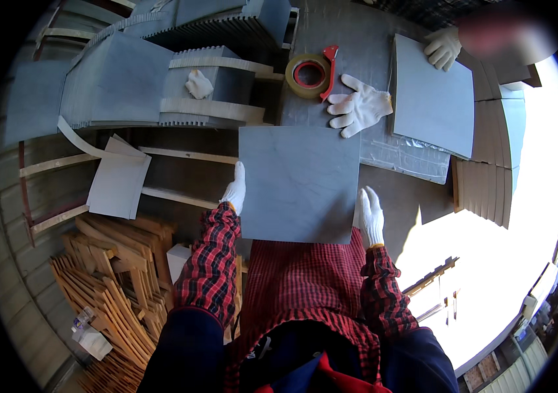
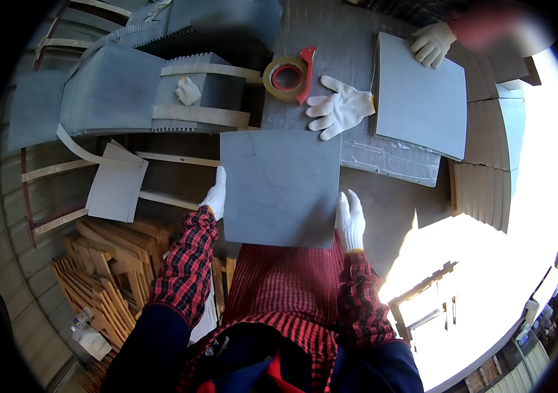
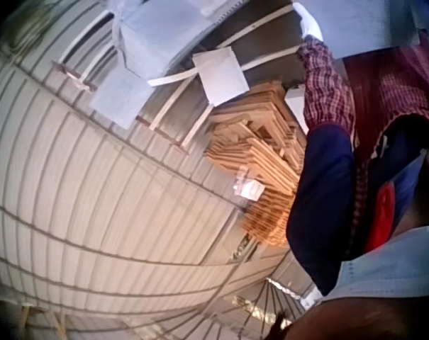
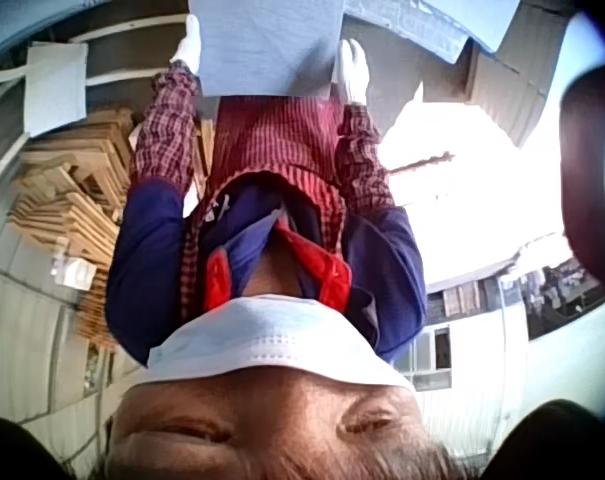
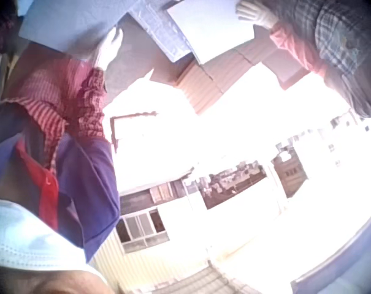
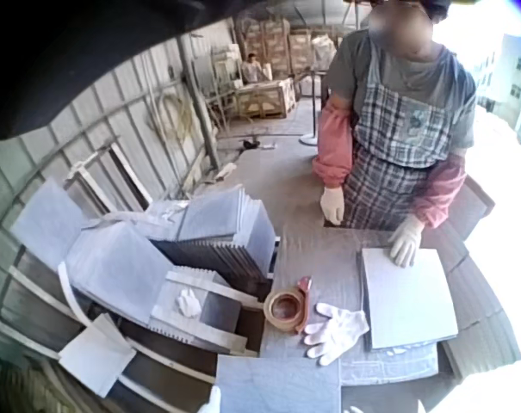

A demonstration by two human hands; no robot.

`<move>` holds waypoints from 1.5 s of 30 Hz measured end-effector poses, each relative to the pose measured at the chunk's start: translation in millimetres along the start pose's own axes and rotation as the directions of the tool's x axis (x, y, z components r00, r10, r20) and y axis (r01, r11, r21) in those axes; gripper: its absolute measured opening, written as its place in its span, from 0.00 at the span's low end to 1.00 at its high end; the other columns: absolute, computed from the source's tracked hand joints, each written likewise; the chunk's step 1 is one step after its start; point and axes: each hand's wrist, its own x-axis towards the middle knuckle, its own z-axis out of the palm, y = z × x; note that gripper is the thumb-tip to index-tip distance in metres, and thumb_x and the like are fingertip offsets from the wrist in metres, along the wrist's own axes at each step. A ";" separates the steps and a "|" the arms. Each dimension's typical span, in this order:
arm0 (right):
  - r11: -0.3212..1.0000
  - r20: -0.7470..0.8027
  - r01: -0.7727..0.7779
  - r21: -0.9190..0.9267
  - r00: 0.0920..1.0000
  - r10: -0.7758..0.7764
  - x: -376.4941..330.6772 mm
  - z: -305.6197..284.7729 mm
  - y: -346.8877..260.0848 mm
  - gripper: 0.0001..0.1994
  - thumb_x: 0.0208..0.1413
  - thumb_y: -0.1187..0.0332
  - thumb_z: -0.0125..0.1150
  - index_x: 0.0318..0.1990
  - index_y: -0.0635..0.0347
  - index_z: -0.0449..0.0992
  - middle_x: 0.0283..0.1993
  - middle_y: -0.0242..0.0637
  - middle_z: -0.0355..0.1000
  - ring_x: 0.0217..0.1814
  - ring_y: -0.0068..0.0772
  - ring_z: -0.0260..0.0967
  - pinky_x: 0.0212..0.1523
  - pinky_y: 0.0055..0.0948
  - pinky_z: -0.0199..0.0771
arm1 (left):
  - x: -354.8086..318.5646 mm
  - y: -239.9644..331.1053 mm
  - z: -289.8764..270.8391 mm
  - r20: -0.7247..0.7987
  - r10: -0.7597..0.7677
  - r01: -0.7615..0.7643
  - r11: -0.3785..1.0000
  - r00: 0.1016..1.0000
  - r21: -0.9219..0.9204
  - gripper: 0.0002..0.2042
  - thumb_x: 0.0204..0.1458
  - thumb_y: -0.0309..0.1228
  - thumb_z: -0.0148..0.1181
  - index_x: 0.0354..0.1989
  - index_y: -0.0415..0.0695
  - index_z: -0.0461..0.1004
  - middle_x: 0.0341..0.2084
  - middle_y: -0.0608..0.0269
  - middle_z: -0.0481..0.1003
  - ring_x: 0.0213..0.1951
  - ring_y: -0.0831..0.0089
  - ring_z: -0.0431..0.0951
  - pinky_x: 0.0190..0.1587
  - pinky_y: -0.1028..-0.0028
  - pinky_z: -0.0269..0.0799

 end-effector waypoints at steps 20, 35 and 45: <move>0.970 -0.278 0.106 0.218 0.960 -0.042 30.1 -161.9 -38.1 0.23 0.73 0.55 0.50 0.51 0.74 0.76 0.39 0.35 0.76 0.41 0.25 0.68 0.47 0.27 0.69 | -228.3 124.9 196.2 -0.153 0.665 -0.673 0.739 0.731 0.000 0.33 0.68 0.55 0.47 0.64 0.34 0.67 0.56 0.45 0.74 0.57 0.57 0.74 0.60 0.64 0.68; 0.987 -0.359 0.155 -0.050 0.919 -0.162 321.1 -283.5 -35.9 0.24 0.69 0.54 0.47 0.49 0.68 0.79 0.43 0.55 0.80 0.44 0.54 0.79 0.50 0.44 0.75 | -112.4 298.6 430.7 -0.056 0.595 -0.533 0.756 0.802 0.380 0.26 0.65 0.49 0.49 0.65 0.44 0.70 0.60 0.41 0.67 0.60 0.45 0.69 0.65 0.61 0.63; 0.712 -0.179 0.235 -0.661 0.873 -0.454 290.6 -307.1 -82.2 0.16 0.64 0.58 0.58 0.53 0.53 0.81 0.58 0.45 0.74 0.63 0.51 0.68 0.58 0.45 0.73 | -125.7 306.7 409.5 -0.007 0.771 -0.533 0.447 0.637 0.719 0.27 0.63 0.47 0.51 0.67 0.45 0.66 0.60 0.45 0.66 0.59 0.45 0.69 0.63 0.57 0.65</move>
